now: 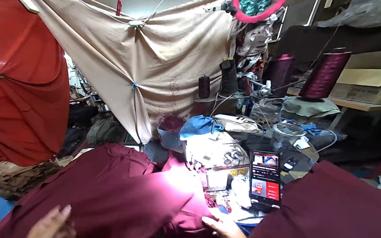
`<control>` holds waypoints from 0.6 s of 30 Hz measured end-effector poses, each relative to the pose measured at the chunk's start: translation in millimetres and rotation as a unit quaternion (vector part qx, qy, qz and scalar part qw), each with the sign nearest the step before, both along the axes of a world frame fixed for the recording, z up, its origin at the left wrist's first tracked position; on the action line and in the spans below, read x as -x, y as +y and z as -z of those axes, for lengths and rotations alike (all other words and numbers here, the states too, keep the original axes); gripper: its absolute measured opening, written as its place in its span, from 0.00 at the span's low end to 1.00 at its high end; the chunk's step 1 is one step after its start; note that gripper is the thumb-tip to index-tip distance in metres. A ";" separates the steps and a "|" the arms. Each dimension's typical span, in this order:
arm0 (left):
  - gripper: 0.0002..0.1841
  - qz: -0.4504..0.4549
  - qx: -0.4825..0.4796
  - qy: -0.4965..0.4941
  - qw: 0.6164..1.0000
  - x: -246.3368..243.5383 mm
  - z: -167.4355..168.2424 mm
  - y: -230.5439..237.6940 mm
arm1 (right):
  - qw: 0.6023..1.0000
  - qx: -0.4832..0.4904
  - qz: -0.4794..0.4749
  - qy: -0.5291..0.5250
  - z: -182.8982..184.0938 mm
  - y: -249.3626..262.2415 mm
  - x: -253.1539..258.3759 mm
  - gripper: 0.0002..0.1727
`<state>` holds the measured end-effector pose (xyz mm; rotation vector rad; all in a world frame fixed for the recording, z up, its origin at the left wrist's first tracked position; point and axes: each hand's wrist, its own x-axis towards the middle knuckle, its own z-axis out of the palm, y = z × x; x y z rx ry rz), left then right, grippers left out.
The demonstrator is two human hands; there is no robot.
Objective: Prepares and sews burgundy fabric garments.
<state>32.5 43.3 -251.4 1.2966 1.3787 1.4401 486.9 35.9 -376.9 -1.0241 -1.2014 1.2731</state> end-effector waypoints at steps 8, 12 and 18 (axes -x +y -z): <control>0.36 -0.132 -0.172 0.381 0.899 -86.5 -18.4 106.1 | 0.986 0.133 0.023 0.097 -19.2 -12.7 40.3 0.05; 0.22 -0.015 -0.413 0.424 0.805 -192.1 96.8 86.1 | 0.978 0.187 0.029 0.082 -10.6 -15.3 31.1 0.04; 0.16 -0.001 -0.369 0.471 0.801 -196.6 125.5 91.8 | 0.986 0.139 -0.048 0.077 7.3 -9.6 14.2 0.07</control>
